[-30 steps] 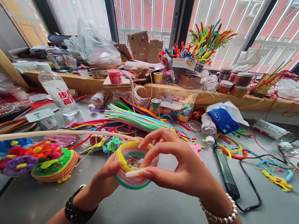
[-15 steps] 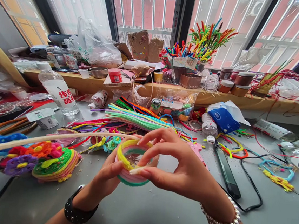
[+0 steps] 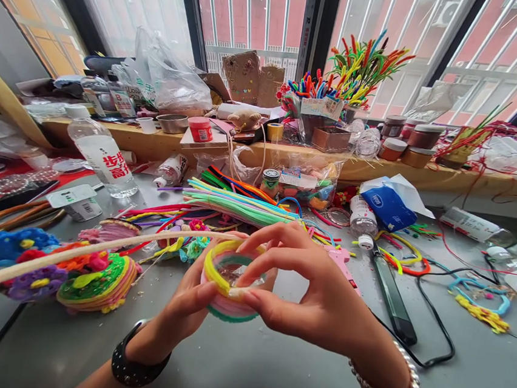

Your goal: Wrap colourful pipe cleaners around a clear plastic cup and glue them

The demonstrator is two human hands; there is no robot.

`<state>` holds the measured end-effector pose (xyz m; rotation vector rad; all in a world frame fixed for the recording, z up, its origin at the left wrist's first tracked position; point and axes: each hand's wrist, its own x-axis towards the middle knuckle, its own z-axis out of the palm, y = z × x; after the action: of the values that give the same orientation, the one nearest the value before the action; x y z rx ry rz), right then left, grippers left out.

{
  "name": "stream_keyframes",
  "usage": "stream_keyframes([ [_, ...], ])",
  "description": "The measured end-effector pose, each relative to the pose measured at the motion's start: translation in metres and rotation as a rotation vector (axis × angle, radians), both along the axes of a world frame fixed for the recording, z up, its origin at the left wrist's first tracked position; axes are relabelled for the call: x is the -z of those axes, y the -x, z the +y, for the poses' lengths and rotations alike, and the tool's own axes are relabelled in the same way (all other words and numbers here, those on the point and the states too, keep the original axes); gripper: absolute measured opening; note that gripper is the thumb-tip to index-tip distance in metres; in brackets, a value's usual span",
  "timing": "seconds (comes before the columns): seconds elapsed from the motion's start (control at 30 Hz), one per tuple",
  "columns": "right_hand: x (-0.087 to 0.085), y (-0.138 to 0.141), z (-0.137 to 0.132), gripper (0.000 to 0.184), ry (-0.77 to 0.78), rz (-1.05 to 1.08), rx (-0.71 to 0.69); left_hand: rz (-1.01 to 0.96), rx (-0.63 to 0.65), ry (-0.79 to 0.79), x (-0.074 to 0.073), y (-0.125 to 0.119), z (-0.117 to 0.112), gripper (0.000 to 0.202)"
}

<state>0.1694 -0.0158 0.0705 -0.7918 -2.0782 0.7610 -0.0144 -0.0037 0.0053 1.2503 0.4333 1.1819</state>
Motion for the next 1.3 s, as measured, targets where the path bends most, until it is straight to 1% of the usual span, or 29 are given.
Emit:
stream_keyframes([
  [0.27,-0.0016,0.0012,-0.0011,0.003,0.018,-0.028,0.024,0.009,-0.005,-0.02,-0.0016,-0.0006,-0.0004,0.045],
  [0.5,-0.0009,0.0025,-0.0036,0.007,0.01,-0.027,0.031,0.009,-0.005,-0.018,-0.004,-0.0016,-0.0016,0.047],
  [0.73,-0.0012,0.0019,-0.0032,0.012,-0.005,-0.035,0.02,0.021,-0.027,-0.051,-0.001,-0.0013,-0.0005,0.048],
  [0.87,-0.0016,0.0034,-0.0038,0.011,0.004,-0.028,0.031,0.019,-0.036,-0.058,-0.0015,-0.0017,-0.001,0.045],
  [1.13,0.0002,0.0051,-0.0041,0.013,-0.034,-0.026,0.061,0.016,-0.069,-0.068,-0.0032,-0.0021,-0.0012,0.045],
  [1.3,0.0011,0.0062,-0.0041,0.015,-0.047,-0.013,0.071,0.028,-0.061,-0.061,-0.0029,-0.0016,-0.0018,0.047],
])
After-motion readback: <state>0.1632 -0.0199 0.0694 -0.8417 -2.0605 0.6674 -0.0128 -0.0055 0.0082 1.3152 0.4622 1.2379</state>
